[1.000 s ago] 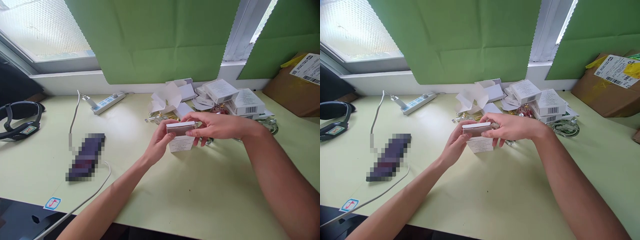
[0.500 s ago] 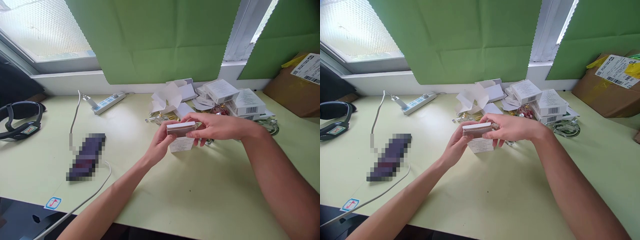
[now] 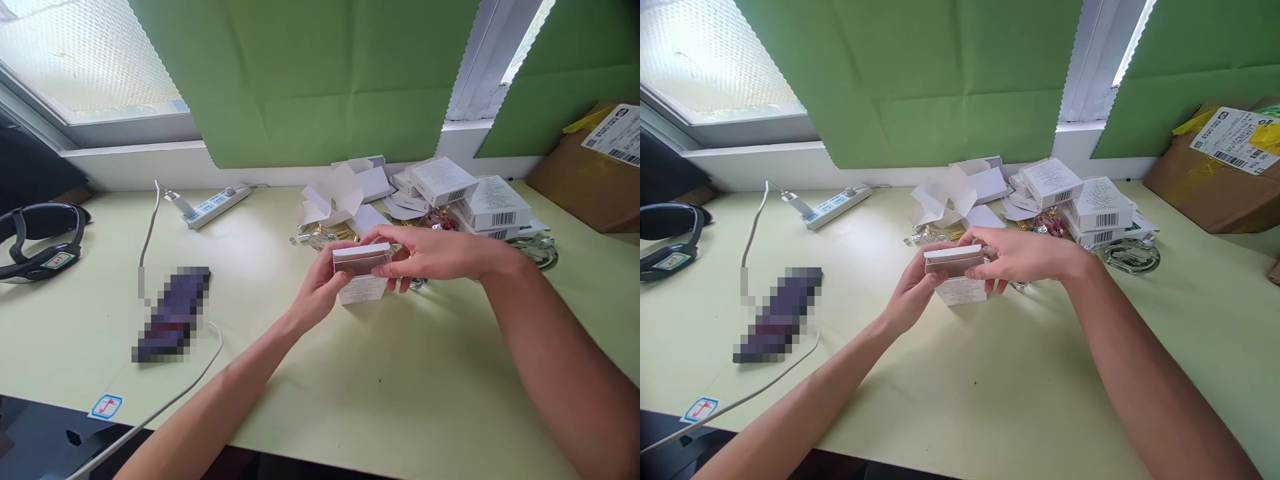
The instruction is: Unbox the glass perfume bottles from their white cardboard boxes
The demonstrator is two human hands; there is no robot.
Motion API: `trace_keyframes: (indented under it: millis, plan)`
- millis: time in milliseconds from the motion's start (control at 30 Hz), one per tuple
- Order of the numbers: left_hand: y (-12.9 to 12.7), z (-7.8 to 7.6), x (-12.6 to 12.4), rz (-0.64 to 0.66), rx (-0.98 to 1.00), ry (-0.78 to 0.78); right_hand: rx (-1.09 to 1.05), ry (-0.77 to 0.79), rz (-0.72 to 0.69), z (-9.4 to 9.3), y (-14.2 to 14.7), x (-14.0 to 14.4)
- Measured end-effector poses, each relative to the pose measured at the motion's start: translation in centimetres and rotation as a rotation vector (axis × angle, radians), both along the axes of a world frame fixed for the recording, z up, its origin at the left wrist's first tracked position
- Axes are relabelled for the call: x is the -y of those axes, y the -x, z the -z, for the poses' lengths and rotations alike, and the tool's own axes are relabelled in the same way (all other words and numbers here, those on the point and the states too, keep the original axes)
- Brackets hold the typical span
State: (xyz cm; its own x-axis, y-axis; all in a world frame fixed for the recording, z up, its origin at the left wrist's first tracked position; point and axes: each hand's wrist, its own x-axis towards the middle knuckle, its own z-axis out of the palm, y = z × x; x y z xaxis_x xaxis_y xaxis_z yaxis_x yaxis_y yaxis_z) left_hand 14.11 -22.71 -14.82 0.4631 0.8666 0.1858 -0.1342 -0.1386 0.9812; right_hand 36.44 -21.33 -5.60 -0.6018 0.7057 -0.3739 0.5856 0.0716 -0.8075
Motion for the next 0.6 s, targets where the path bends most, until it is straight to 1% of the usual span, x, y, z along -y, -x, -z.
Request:
trace_keyframes:
  millis: [500,600]
  plan:
    - [-0.05,-0.09,0.01,0.020,0.012,0.004,0.002,-0.008,0.008,0.22,0.24,-0.12]
    - [0.01,-0.24,0.06,0.012,0.008,0.007,0.037,-0.017,0.012,-0.09,0.01,0.05]
